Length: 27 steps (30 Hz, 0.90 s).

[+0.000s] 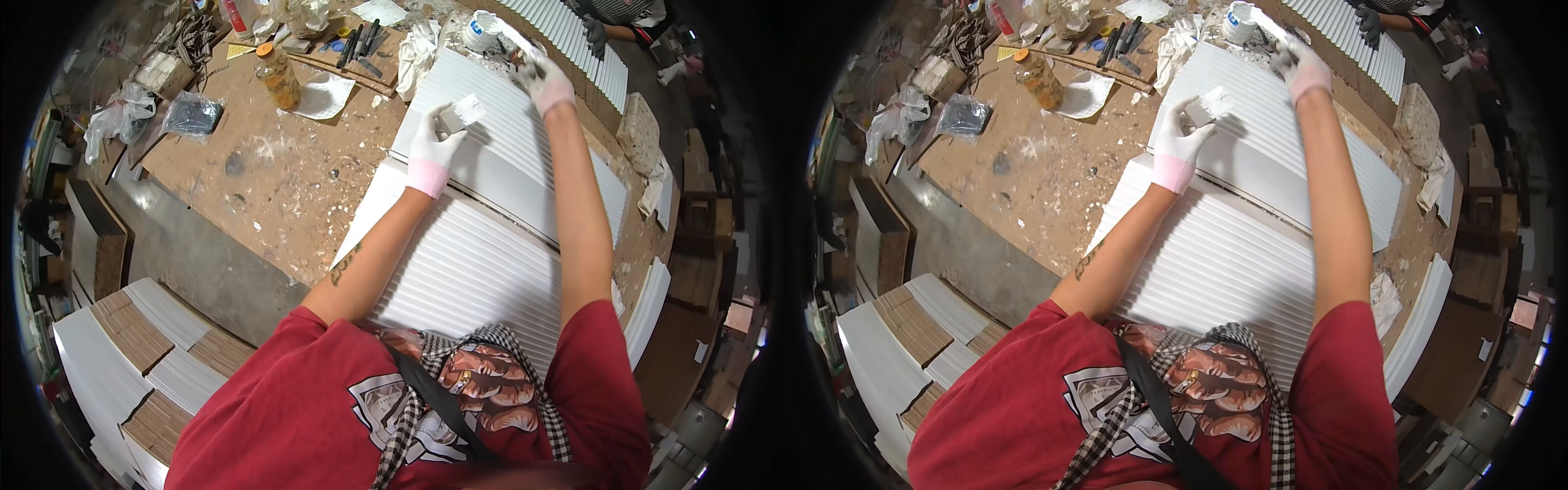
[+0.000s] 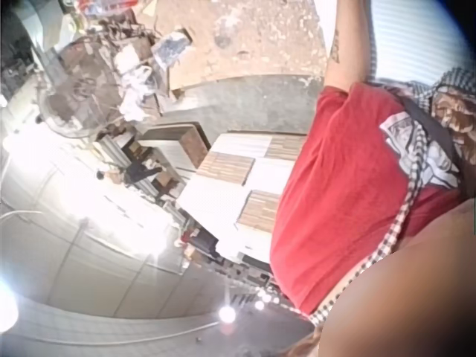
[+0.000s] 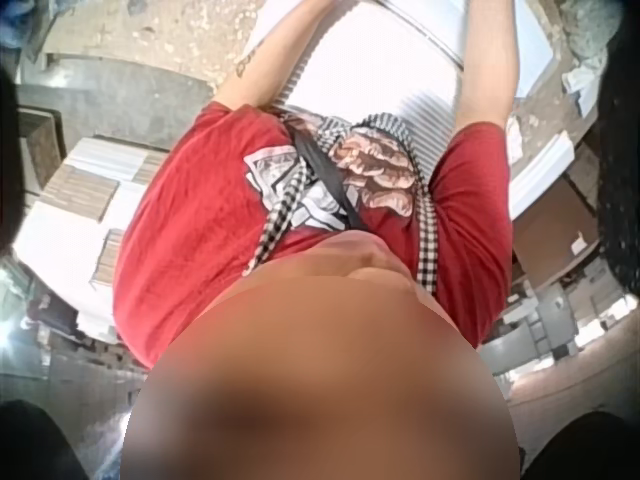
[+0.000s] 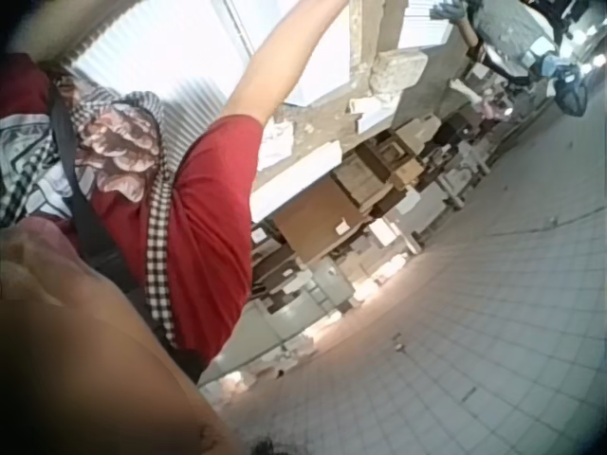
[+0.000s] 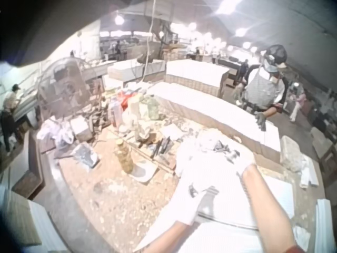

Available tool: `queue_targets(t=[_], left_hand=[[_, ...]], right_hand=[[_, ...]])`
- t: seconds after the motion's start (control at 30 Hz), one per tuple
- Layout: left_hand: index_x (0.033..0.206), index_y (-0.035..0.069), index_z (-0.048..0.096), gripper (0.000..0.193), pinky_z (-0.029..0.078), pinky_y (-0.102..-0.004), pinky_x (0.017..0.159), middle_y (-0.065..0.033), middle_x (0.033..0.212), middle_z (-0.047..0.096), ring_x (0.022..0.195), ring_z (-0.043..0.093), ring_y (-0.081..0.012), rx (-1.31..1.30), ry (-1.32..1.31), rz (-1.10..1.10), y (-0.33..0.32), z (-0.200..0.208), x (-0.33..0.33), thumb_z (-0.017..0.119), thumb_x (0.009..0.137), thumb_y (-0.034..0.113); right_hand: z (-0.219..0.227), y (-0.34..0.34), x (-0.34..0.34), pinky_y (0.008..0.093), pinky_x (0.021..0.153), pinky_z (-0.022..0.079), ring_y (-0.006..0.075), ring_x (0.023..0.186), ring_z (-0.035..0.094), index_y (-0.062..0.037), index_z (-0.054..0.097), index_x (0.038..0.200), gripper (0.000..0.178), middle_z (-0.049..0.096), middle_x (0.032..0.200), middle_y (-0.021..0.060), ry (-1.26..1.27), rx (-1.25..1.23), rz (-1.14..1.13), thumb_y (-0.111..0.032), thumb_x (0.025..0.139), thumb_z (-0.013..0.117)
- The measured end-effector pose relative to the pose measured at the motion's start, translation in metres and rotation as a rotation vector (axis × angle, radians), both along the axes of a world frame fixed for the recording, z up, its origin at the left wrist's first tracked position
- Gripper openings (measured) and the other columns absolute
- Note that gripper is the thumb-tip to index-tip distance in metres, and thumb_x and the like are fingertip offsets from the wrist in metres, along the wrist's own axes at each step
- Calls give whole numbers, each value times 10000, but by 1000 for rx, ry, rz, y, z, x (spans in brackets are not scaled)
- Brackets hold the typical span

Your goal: The person sands the edges of white ribbed panels using a sanding block. They repeatedly rub the block along the panel edges and occasionally wipe the surface with a cloth.

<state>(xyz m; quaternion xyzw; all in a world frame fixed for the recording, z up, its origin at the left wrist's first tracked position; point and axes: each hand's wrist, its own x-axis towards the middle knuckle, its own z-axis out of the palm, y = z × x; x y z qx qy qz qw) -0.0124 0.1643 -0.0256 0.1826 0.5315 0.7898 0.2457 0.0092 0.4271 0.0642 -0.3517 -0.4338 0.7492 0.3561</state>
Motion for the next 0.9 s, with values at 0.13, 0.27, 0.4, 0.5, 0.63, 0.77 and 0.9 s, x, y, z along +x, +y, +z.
queue_targets(t=[0.13, 0.27, 0.4, 0.5, 0.63, 0.77, 0.9], left_hand=[[1442, 60, 489, 574, 556, -251, 690, -92, 1033, 636, 817, 618, -87, 80, -128, -55, -6, 12, -1, 702, 913, 0], [1447, -4, 402, 549, 585, -299, 712, -139, 1094, 638, 860, 661, -156, 24, -122, -153, -12, 17, -4, 613, 941, -8], [1448, 36, 409, 573, 579, -291, 752, -136, 1148, 608, 952, 627, -153, 63, -142, -48, -9, 18, -4, 604, 910, 9], [1445, -9, 379, 581, 577, -306, 785, -139, 1125, 607, 936, 626, -163, 70, -157, -30, -9, 20, -3, 561, 894, -26], [1430, -7, 396, 501, 576, -318, 808, -104, 1049, 588, 895, 623, -165, 71, -154, 0, -14, 24, -3, 531, 957, 91], [1368, -3, 473, 413, 579, -324, 793, -79, 970, 562, 848, 618, -165, 152, -190, 17, -14, 22, -6, 459, 1071, 285], [1281, 20, 548, 417, 584, -323, 747, -114, 1079, 626, 883, 659, -172, 132, -185, 53, -12, 20, -6, 436, 1115, 386]], right_hand=[[-8, 64, -61, 305, 679, 606, 182, 704, 598, 63, 633, 1087, 143, 638, 875, 140, -68, -156, 144, -64, 1032, 595], [-19, 103, -92, 342, 715, 623, 214, 736, 607, 63, 610, 1082, 145, 604, 880, 127, -170, -233, 125, -66, 1039, 559], [-32, 133, -101, 355, 679, 630, 195, 700, 610, 61, 613, 1043, 158, 592, 816, 97, -219, -288, 160, -86, 1037, 556], [-45, 147, -105, 314, 657, 596, 196, 743, 627, 8, 590, 1004, 197, 651, 957, 116, -305, -140, 177, -173, 1061, 536], [-32, 129, -97, 278, 708, 581, 139, 863, 645, -62, 682, 1115, 303, 677, 1051, 72, -888, 568, 212, -336, 990, 646], [-7, 31, -46, 266, 691, 505, 87, 762, 542, -68, 691, 1133, 340, 619, 996, -1, -533, 602, 209, -366, 973, 659], [-9, -99, 52, 287, 628, 494, 91, 793, 559, -43, 654, 1317, 489, 641, 978, -5, -404, 468, 96, -323, 923, 725]])
